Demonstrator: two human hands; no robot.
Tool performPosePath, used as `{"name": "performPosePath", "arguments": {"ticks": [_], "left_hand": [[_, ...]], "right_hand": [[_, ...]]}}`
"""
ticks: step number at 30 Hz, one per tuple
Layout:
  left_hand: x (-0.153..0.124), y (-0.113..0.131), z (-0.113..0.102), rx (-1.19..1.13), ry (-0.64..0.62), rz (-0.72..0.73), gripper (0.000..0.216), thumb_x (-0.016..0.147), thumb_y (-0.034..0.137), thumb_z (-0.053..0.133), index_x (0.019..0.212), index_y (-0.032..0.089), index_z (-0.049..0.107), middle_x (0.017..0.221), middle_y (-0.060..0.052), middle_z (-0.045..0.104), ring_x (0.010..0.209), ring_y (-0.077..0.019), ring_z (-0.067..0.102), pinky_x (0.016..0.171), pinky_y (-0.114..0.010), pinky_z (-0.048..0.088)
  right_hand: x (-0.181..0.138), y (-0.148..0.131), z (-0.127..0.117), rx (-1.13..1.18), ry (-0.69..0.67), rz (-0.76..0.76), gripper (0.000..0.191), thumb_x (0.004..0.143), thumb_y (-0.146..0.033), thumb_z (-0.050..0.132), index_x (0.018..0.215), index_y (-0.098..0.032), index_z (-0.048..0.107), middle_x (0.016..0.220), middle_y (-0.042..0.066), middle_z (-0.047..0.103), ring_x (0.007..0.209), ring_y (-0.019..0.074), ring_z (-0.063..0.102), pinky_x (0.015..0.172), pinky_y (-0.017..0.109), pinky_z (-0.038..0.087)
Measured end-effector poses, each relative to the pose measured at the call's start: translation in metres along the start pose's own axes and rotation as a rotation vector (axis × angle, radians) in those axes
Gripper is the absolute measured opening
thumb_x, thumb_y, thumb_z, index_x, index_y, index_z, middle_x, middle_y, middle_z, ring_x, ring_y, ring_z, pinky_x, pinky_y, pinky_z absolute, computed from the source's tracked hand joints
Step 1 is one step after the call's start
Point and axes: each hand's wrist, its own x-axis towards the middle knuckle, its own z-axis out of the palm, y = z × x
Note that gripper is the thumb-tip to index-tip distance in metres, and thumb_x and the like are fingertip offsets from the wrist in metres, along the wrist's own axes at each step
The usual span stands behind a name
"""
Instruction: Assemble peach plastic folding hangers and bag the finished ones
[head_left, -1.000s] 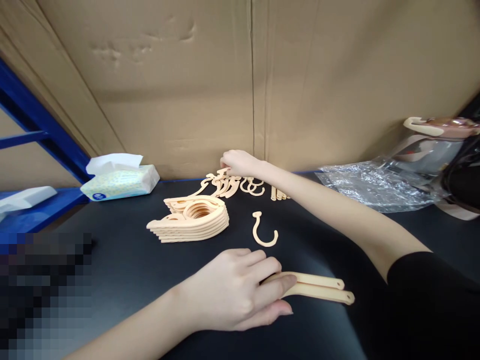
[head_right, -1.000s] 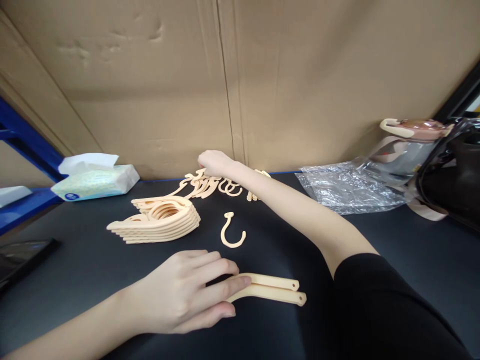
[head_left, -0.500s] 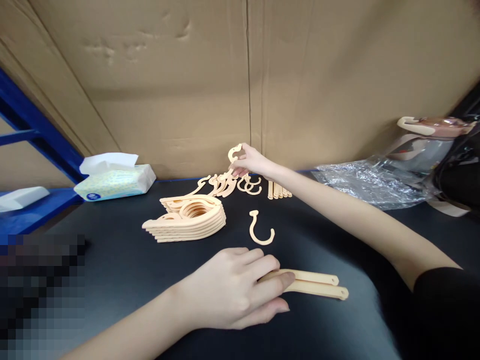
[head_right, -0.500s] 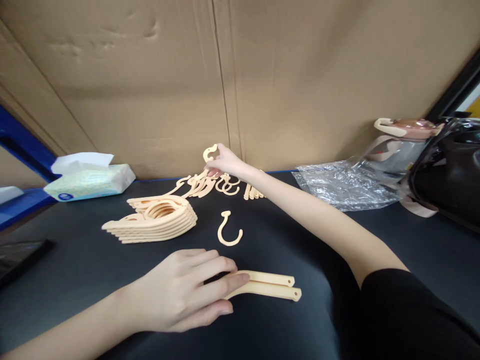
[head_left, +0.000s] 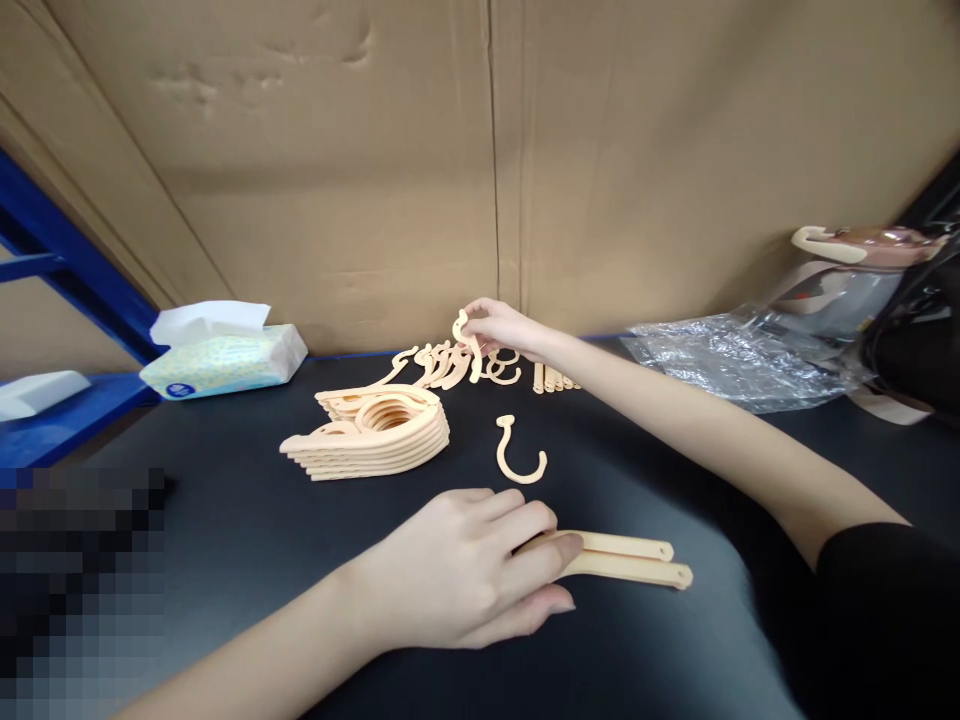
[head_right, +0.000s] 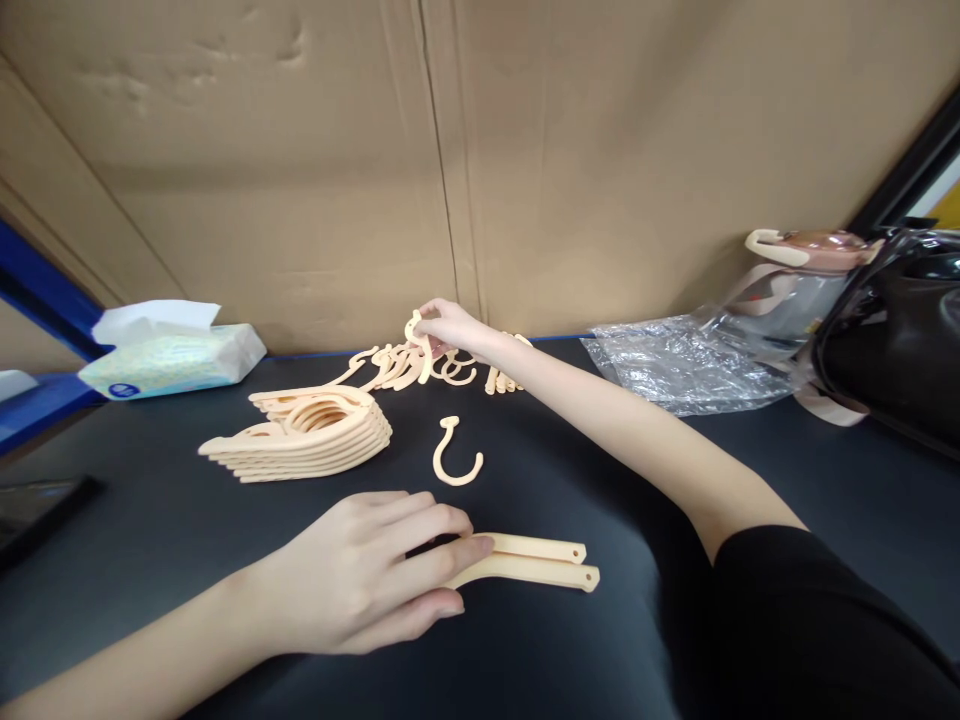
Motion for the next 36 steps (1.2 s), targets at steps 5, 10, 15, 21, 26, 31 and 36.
{"name": "performPosePath", "arguments": {"ticks": [5,10,15,21,26,31,36], "left_hand": [[0.000,0.000,0.001,0.008,0.020,0.004,0.031,0.099,0.033,0.035,0.112,0.013,0.055,0.087,-0.004,0.061,0.065,-0.0130,0.057,0.056,-0.025,0.049],[0.001,0.000,0.002,-0.004,0.023,0.001,0.030,0.099,0.032,0.036,0.110,0.014,0.056,0.090,-0.004,0.062,0.065,-0.0129,0.055,0.055,-0.026,0.048],[0.001,-0.001,0.002,-0.002,0.019,0.000,0.031,0.099,0.032,0.034,0.108,0.014,0.058,0.091,-0.004,0.063,0.064,-0.0130,0.054,0.056,-0.026,0.048],[0.000,0.000,0.003,-0.024,0.016,-0.004,0.029,0.099,0.032,0.036,0.106,0.014,0.058,0.092,-0.004,0.063,0.064,-0.0130,0.053,0.056,-0.026,0.047],[0.000,0.000,0.003,-0.019,0.018,-0.005,0.030,0.099,0.032,0.035,0.105,0.014,0.058,0.091,-0.004,0.063,0.064,-0.0129,0.053,0.056,-0.025,0.046],[0.000,0.000,0.003,-0.011,0.016,-0.004,0.029,0.099,0.033,0.036,0.103,0.014,0.059,0.091,-0.004,0.062,0.065,-0.0129,0.054,0.057,-0.025,0.046],[0.000,0.000,0.003,-0.004,0.015,-0.013,0.030,0.098,0.033,0.036,0.102,0.014,0.060,0.091,-0.004,0.062,0.065,-0.0130,0.053,0.057,-0.025,0.047]], "right_hand": [[-0.002,-0.002,-0.001,-0.008,-0.042,0.011,0.033,0.083,0.000,0.047,0.112,-0.016,0.051,0.076,0.002,0.064,0.062,0.0108,0.063,0.055,0.019,0.055],[0.001,0.000,-0.005,-0.067,-0.094,-0.006,0.014,0.084,-0.005,0.054,0.094,-0.014,0.060,0.079,0.004,0.067,0.064,0.0103,0.064,0.060,0.020,0.057],[0.008,0.011,-0.009,-0.217,-0.094,-0.116,0.024,0.081,-0.004,0.056,0.101,-0.014,0.064,0.084,0.003,0.066,0.066,0.0096,0.062,0.060,0.020,0.054],[0.015,0.020,-0.016,-0.526,-0.060,-0.302,0.023,0.080,-0.008,0.059,0.101,-0.013,0.067,0.078,0.001,0.065,0.069,0.0116,0.057,0.064,0.024,0.046],[0.013,0.025,-0.019,-0.790,-0.016,-0.415,0.017,0.083,-0.012,0.055,0.094,-0.016,0.068,0.085,0.003,0.065,0.078,0.0146,0.057,0.073,0.027,0.040],[0.009,0.023,-0.015,-0.998,0.024,-0.454,0.014,0.083,-0.012,0.055,0.090,-0.016,0.066,0.095,0.007,0.064,0.090,0.0194,0.054,0.077,0.029,0.036],[0.006,0.018,-0.011,-1.121,0.016,-0.460,0.011,0.084,-0.015,0.054,0.089,-0.016,0.064,0.090,0.007,0.064,0.082,0.0191,0.053,0.071,0.029,0.034]]}}
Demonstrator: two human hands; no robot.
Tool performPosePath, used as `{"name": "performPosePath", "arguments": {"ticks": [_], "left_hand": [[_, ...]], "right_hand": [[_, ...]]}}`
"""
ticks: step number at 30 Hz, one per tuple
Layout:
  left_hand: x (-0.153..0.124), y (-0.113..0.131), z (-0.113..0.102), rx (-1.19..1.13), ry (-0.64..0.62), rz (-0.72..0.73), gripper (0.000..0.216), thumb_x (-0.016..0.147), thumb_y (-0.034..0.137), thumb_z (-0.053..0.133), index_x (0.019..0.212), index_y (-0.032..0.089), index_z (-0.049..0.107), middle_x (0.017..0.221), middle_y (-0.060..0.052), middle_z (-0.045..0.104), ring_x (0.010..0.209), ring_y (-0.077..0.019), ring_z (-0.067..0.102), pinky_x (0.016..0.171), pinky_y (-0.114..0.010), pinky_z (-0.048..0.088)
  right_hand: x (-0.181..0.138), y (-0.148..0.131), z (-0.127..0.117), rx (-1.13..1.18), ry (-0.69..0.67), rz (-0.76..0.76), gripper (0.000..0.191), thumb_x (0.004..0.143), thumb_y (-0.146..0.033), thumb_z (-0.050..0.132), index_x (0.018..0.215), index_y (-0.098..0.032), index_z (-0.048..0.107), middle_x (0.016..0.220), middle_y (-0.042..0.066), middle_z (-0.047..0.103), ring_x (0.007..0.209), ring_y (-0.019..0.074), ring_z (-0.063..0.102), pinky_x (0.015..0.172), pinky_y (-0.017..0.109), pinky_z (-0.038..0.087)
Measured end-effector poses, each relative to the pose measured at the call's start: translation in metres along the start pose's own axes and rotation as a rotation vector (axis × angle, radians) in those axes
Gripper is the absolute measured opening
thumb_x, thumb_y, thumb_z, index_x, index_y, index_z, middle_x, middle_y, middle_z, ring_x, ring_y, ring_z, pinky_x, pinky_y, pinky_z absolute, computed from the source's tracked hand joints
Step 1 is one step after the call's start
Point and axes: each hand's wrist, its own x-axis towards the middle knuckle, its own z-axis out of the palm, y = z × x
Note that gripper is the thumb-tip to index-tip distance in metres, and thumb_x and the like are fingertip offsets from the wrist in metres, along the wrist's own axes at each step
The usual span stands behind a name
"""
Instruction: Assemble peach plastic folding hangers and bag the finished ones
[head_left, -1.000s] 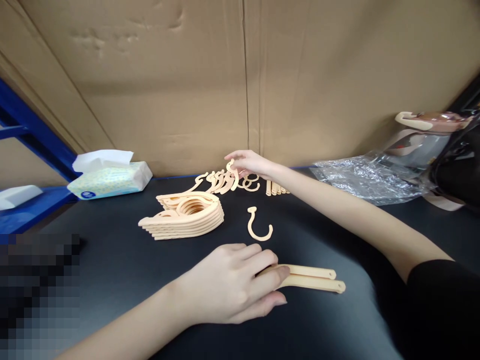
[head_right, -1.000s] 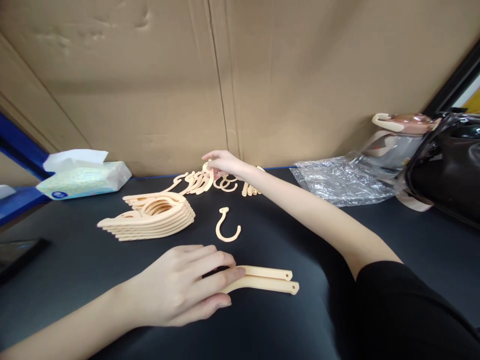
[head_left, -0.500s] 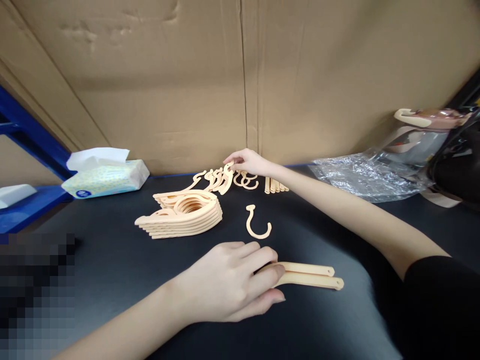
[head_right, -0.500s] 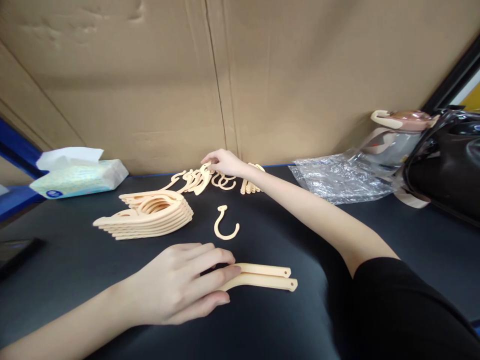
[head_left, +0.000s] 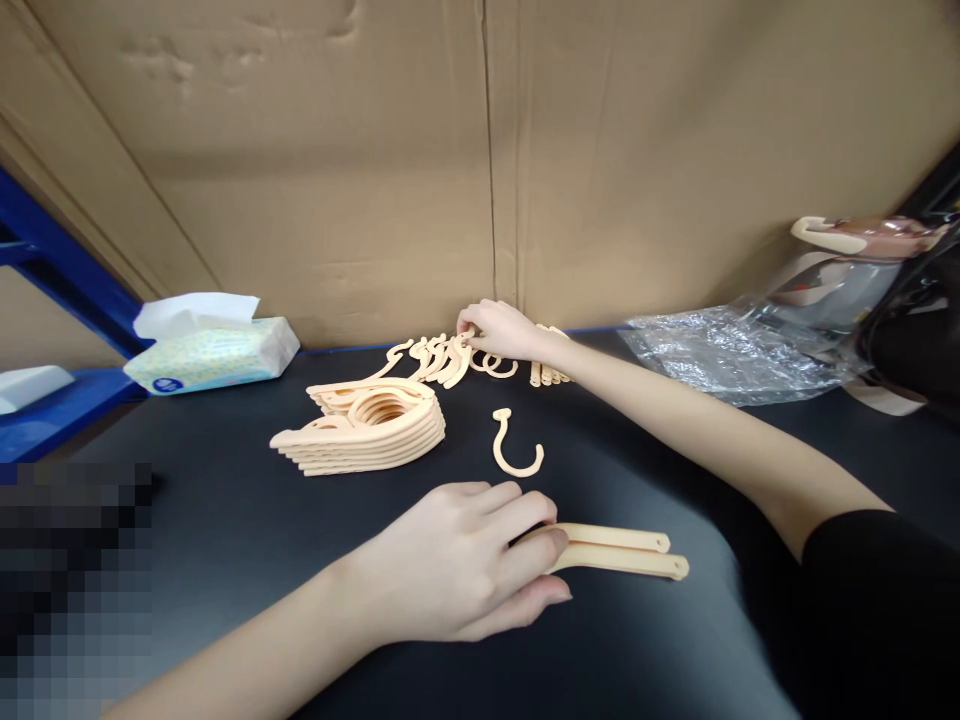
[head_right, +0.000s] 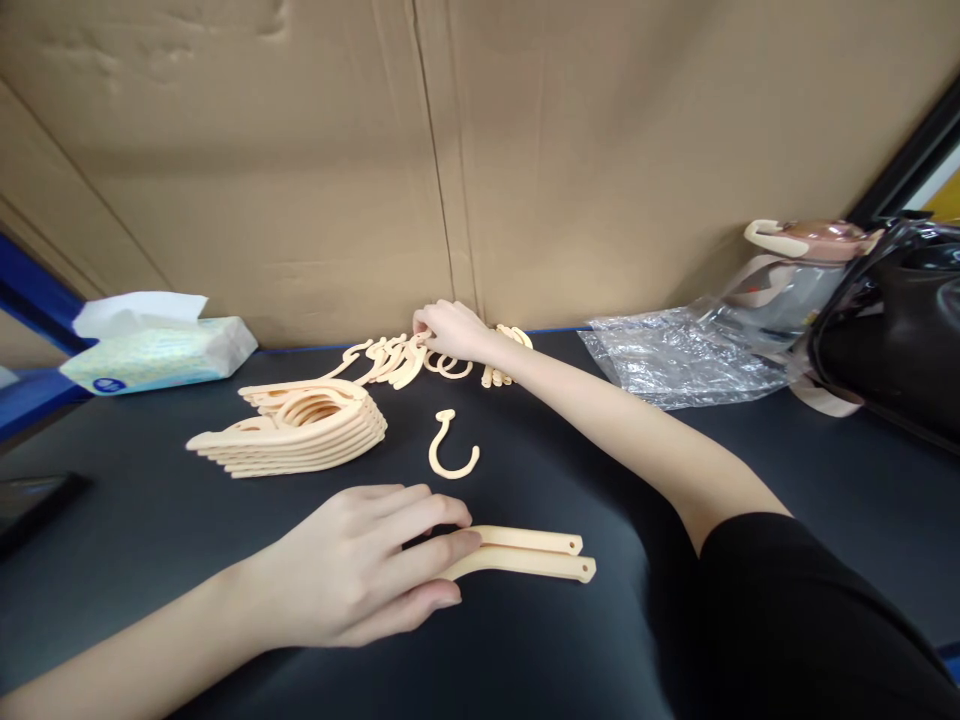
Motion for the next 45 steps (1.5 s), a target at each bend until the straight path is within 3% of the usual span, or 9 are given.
{"name": "performPosePath", "arguments": {"ticks": [14,17,20,26,32,36,40,43,45], "left_hand": [[-0.001,-0.001,-0.001,-0.020,0.049,0.000,0.029,0.098,0.031,0.038,0.103,0.013,0.060,0.092,-0.005,0.064,0.074,-0.0156,0.055,0.062,-0.027,0.048],[-0.001,0.000,-0.001,-0.026,0.060,-0.001,0.027,0.097,0.030,0.040,0.103,0.013,0.061,0.091,-0.005,0.064,0.075,-0.0160,0.055,0.062,-0.027,0.047],[-0.002,-0.001,-0.001,-0.029,0.059,-0.003,0.028,0.097,0.031,0.041,0.102,0.013,0.061,0.091,-0.005,0.063,0.075,-0.0161,0.054,0.062,-0.027,0.047],[-0.002,-0.001,-0.001,-0.029,0.044,-0.005,0.029,0.098,0.031,0.039,0.102,0.013,0.061,0.092,-0.005,0.063,0.076,-0.0165,0.055,0.064,-0.028,0.047],[-0.001,0.000,-0.001,-0.004,0.065,-0.009,0.029,0.098,0.031,0.038,0.102,0.015,0.062,0.092,-0.006,0.064,0.078,-0.0164,0.056,0.066,-0.027,0.049],[-0.001,0.000,-0.001,0.020,0.158,-0.057,0.023,0.094,0.026,0.045,0.105,0.015,0.062,0.096,-0.006,0.065,0.087,-0.0179,0.058,0.075,-0.029,0.050],[0.003,0.000,-0.002,0.151,0.308,-0.227,0.035,0.088,0.019,0.056,0.122,0.014,0.053,0.121,-0.012,0.059,0.114,-0.0249,0.051,0.097,-0.039,0.043],[0.007,-0.002,-0.001,0.220,0.280,-0.400,0.053,0.086,0.029,0.061,0.133,0.014,0.043,0.138,-0.016,0.046,0.128,-0.0314,0.039,0.104,-0.048,0.036],[0.010,-0.004,0.001,0.226,0.228,-0.463,0.062,0.085,0.038,0.063,0.136,0.014,0.039,0.139,-0.016,0.045,0.127,-0.0320,0.041,0.101,-0.048,0.036]], "right_hand": [[0.009,-0.007,0.005,-0.167,-0.057,-0.118,0.027,0.083,-0.004,0.048,0.104,-0.013,0.062,0.097,0.010,0.065,0.089,0.0211,0.050,0.076,0.029,0.029],[0.011,-0.006,0.004,-0.198,-0.074,-0.176,0.023,0.084,-0.004,0.047,0.097,-0.013,0.064,0.098,0.010,0.064,0.094,0.0225,0.049,0.078,0.031,0.028],[0.011,-0.005,0.000,-0.231,-0.073,-0.213,0.020,0.087,-0.008,0.046,0.092,-0.013,0.065,0.097,0.011,0.062,0.092,0.0234,0.048,0.076,0.032,0.028],[0.000,-0.001,-0.017,-0.259,-0.052,-0.225,0.025,0.093,-0.009,0.038,0.103,-0.010,0.061,0.097,0.011,0.062,0.088,0.0216,0.051,0.075,0.030,0.031],[-0.038,0.008,-0.049,-0.268,-0.008,-0.189,0.031,0.098,-0.017,0.032,0.108,-0.010,0.061,0.100,0.012,0.061,0.090,0.0229,0.053,0.081,0.033,0.035],[-0.082,0.004,-0.072,-0.178,0.019,-0.116,0.032,0.098,-0.022,0.033,0.111,-0.013,0.061,0.099,0.011,0.062,0.093,0.0244,0.055,0.083,0.035,0.038],[-0.129,-0.018,-0.086,-0.027,0.014,0.022,0.032,0.098,-0.026,0.033,0.112,-0.020,0.062,0.098,0.009,0.062,0.091,0.0233,0.058,0.079,0.034,0.043],[-0.155,-0.042,-0.087,0.133,0.019,0.070,0.031,0.097,-0.025,0.037,0.115,-0.025,0.062,0.106,0.008,0.063,0.098,0.0233,0.058,0.085,0.036,0.045],[-0.167,-0.056,-0.083,0.249,0.058,0.116,0.031,0.097,-0.026,0.038,0.115,-0.028,0.063,0.105,0.007,0.064,0.096,0.0232,0.060,0.083,0.037,0.046]]}}
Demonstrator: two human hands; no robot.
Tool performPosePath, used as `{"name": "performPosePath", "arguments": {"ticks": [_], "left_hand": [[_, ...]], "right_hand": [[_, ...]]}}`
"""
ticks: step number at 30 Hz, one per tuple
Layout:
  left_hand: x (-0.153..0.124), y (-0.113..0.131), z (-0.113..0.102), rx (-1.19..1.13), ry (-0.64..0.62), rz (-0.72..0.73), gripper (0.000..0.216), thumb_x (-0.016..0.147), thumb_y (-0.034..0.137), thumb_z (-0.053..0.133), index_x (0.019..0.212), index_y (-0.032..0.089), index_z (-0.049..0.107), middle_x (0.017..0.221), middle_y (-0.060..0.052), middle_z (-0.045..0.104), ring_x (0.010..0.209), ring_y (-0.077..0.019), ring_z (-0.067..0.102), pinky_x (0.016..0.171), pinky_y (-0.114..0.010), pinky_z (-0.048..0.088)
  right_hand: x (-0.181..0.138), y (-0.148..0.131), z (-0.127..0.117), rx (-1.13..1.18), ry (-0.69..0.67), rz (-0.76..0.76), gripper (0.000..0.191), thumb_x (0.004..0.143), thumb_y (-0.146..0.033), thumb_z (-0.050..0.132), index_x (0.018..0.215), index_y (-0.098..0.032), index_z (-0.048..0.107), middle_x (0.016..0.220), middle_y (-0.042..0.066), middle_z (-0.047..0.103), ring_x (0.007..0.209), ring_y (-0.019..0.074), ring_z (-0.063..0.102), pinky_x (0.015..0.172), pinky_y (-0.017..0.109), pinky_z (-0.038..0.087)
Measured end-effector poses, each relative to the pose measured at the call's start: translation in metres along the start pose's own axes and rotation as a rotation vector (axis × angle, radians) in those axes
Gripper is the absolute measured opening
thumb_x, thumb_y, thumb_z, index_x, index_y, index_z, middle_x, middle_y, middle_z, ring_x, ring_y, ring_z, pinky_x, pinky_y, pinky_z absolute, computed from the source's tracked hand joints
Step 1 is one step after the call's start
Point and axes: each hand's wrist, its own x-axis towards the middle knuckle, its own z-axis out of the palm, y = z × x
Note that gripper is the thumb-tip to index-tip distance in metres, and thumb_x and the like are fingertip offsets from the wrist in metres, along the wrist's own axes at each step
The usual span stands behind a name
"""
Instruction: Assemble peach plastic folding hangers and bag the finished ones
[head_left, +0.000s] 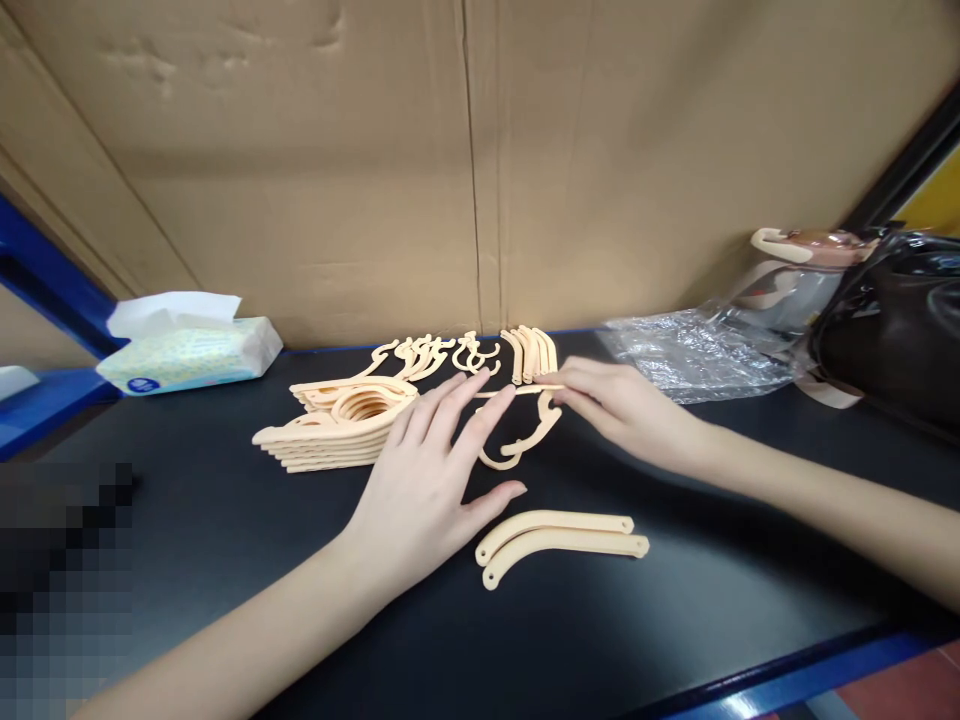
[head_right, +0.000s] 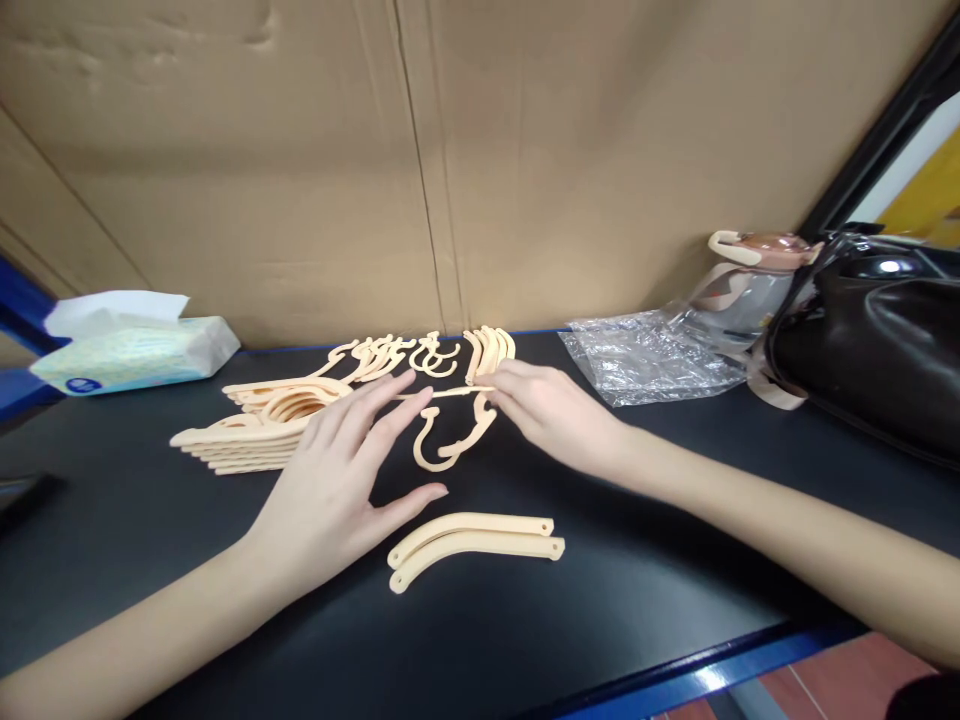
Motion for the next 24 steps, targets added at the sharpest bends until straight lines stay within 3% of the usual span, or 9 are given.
{"name": "performPosePath", "arguments": {"ticks": [4,8,12,16,20,24], "left_hand": [[0.001,0.000,0.005,0.044,-0.018,-0.012,0.059,0.083,0.041,0.064,0.131,0.013,0.043,0.121,-0.012,0.061,0.108,-0.0282,0.055,0.088,-0.042,0.040],[0.002,0.006,0.004,0.114,0.005,0.040,0.050,0.085,0.040,0.062,0.124,0.012,0.050,0.109,-0.010,0.066,0.097,-0.0267,0.060,0.082,-0.041,0.039],[0.004,0.009,0.000,0.201,0.044,0.135,0.043,0.088,0.035,0.058,0.122,0.009,0.053,0.104,-0.011,0.068,0.088,-0.0255,0.062,0.076,-0.039,0.039],[0.003,0.007,-0.002,0.313,0.079,0.253,0.029,0.093,0.018,0.049,0.119,0.009,0.056,0.095,-0.007,0.071,0.078,-0.0214,0.063,0.069,-0.036,0.037],[0.000,0.002,-0.003,0.271,0.065,0.330,0.029,0.092,0.003,0.045,0.118,0.007,0.056,0.091,-0.006,0.072,0.081,-0.0195,0.065,0.070,-0.036,0.038],[-0.001,-0.001,-0.004,0.154,0.098,0.315,0.029,0.092,0.001,0.045,0.116,0.010,0.057,0.097,-0.006,0.072,0.080,-0.0166,0.066,0.070,-0.035,0.038]], "right_hand": [[-0.015,-0.010,0.013,0.263,0.042,0.153,0.028,0.093,-0.030,0.046,0.112,-0.028,0.066,0.092,0.005,0.066,0.078,0.0204,0.062,0.071,0.034,0.049],[-0.020,-0.012,0.020,0.569,0.012,0.286,0.029,0.089,-0.032,0.052,0.113,-0.024,0.066,0.081,0.003,0.066,0.058,0.0145,0.057,0.057,0.030,0.049],[-0.021,-0.017,0.020,0.784,0.000,0.391,0.029,0.084,-0.033,0.060,0.110,-0.023,0.068,0.070,0.000,0.064,0.054,0.0125,0.056,0.056,0.029,0.050],[-0.019,-0.020,0.017,0.987,-0.024,0.465,0.028,0.080,-0.030,0.065,0.106,-0.022,0.068,0.079,0.002,0.065,0.058,0.0110,0.056,0.054,0.027,0.052],[-0.017,-0.019,0.017,1.050,-0.072,0.497,0.028,0.081,-0.027,0.064,0.107,-0.019,0.066,0.072,0.001,0.062,0.058,0.0100,0.055,0.051,0.023,0.051],[-0.017,-0.015,0.019,1.037,-0.068,0.468,0.048,0.078,-0.027,0.068,0.124,-0.020,0.054,0.080,0.000,0.063,0.057,0.0093,0.056,0.048,0.022,0.049]]}}
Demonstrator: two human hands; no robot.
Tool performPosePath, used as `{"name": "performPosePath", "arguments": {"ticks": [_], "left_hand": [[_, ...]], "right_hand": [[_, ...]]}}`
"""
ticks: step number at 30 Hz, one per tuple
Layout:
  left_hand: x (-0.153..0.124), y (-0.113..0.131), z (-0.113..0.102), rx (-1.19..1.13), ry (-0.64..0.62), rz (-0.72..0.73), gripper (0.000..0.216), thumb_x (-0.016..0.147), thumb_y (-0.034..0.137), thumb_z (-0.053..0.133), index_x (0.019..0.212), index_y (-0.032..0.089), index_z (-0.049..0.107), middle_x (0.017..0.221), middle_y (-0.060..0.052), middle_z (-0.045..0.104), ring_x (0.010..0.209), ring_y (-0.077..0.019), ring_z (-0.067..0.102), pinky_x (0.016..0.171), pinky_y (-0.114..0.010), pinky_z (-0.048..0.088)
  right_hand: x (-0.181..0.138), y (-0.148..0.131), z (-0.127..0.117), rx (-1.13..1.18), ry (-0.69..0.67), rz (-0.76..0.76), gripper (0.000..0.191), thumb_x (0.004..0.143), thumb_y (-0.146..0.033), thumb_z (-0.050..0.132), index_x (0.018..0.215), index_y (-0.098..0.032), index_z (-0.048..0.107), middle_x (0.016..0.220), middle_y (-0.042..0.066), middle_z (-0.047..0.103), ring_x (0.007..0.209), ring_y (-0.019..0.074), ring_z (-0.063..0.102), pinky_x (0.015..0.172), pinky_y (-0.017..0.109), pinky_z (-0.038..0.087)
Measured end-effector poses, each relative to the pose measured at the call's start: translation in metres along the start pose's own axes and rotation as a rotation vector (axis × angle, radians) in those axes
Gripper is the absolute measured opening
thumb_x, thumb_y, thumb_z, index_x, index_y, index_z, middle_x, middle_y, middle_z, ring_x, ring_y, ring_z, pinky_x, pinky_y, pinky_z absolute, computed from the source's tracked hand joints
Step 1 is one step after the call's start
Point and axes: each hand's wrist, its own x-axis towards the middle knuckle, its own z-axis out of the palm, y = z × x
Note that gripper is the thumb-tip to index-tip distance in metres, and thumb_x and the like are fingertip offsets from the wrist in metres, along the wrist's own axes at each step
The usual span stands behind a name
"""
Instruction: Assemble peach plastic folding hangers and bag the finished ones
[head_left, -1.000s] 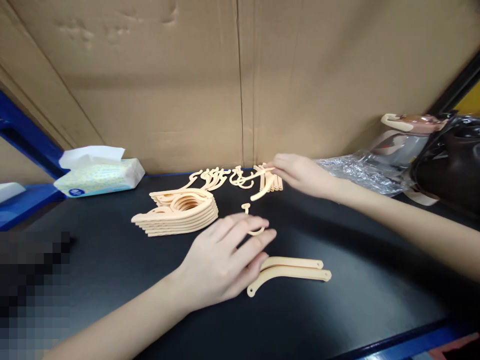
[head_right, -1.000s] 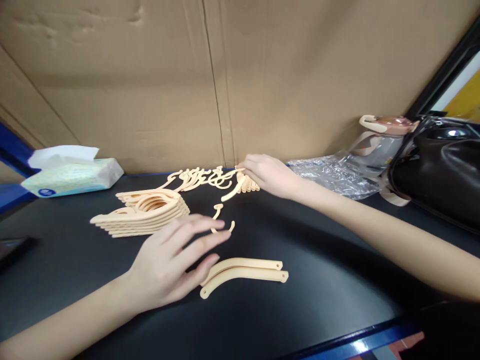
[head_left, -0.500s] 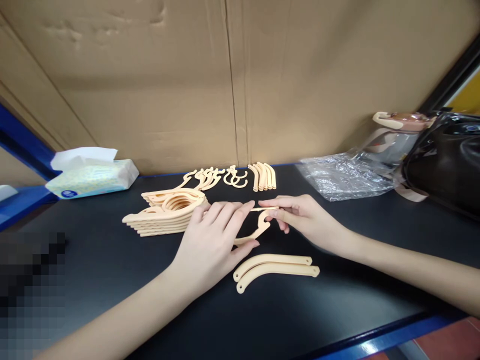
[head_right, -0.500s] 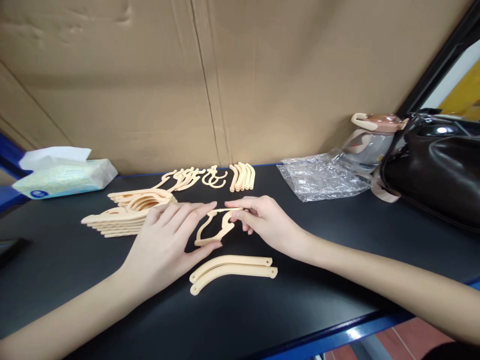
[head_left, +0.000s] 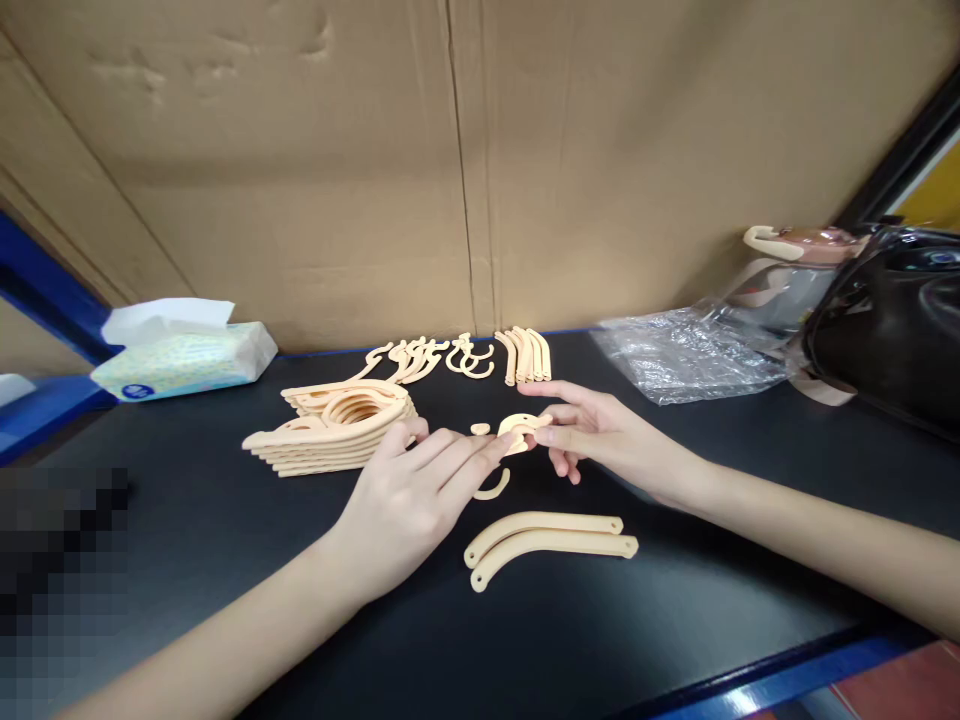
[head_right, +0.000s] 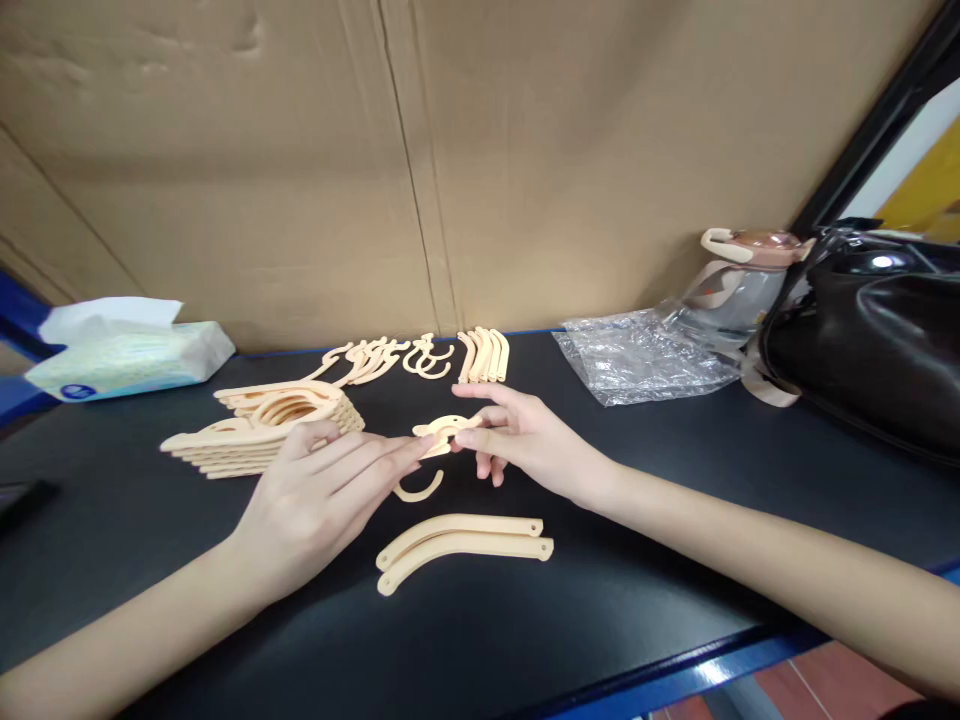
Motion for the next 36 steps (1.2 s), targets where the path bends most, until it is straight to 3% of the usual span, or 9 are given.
{"name": "performPosePath", "arguments": {"ticks": [8,15,19,24,30,36], "left_hand": [[0.0015,0.0003,-0.0011,-0.120,0.047,-0.033,0.016,0.092,0.008,0.052,0.103,0.014,0.063,0.096,-0.002,0.074,0.072,-0.0130,0.066,0.068,-0.033,0.037],[0.0005,0.0029,0.0013,-0.141,0.050,-0.024,0.013,0.090,0.010,0.058,0.100,0.014,0.063,0.096,-0.001,0.074,0.073,-0.0136,0.066,0.067,-0.033,0.038],[-0.0020,0.0023,0.0033,-0.149,0.036,-0.020,0.011,0.089,0.008,0.057,0.096,0.014,0.062,0.095,-0.002,0.074,0.073,-0.0133,0.065,0.069,-0.033,0.038],[-0.0037,0.0003,0.0043,-0.140,0.028,-0.006,0.012,0.088,0.005,0.055,0.094,0.014,0.061,0.097,-0.003,0.073,0.073,-0.0129,0.064,0.069,-0.032,0.037],[-0.0033,-0.0009,0.0043,-0.122,0.000,0.027,0.013,0.090,0.007,0.052,0.096,0.015,0.061,0.096,-0.003,0.073,0.074,-0.0133,0.063,0.069,-0.033,0.035],[-0.0012,0.0003,0.0056,-0.137,-0.010,0.004,0.018,0.090,0.008,0.052,0.102,0.018,0.062,0.098,0.001,0.073,0.079,-0.0138,0.064,0.072,-0.034,0.035]], "right_hand": [[-0.0048,0.0062,-0.0027,-0.282,-0.006,-0.167,0.024,0.086,-0.031,0.062,0.106,-0.020,0.059,0.097,0.002,0.065,0.068,0.0112,0.061,0.067,0.027,0.053],[-0.0042,0.0016,-0.0008,-0.246,-0.001,-0.098,0.017,0.080,-0.026,0.066,0.091,-0.018,0.057,0.084,0.000,0.062,0.071,0.0117,0.059,0.065,0.026,0.051],[-0.0034,0.0012,-0.0010,-0.279,0.008,-0.052,0.022,0.073,-0.028,0.073,0.084,-0.017,0.057,0.080,0.000,0.061,0.072,0.0123,0.058,0.066,0.027,0.049],[-0.0054,0.0023,-0.0013,-0.300,0.003,-0.072,0.023,0.074,-0.030,0.073,0.086,-0.018,0.057,0.083,0.000,0.061,0.075,0.0130,0.058,0.065,0.026,0.049],[-0.0043,0.0032,-0.0015,-0.260,-0.035,-0.069,0.028,0.079,-0.027,0.068,0.103,-0.018,0.058,0.078,-0.001,0.064,0.070,0.0129,0.062,0.069,0.028,0.050],[-0.0027,0.0040,-0.0028,-0.365,-0.055,-0.110,0.019,0.082,-0.027,0.064,0.098,-0.017,0.066,0.083,0.002,0.068,0.074,0.0154,0.064,0.067,0.028,0.050]]}}
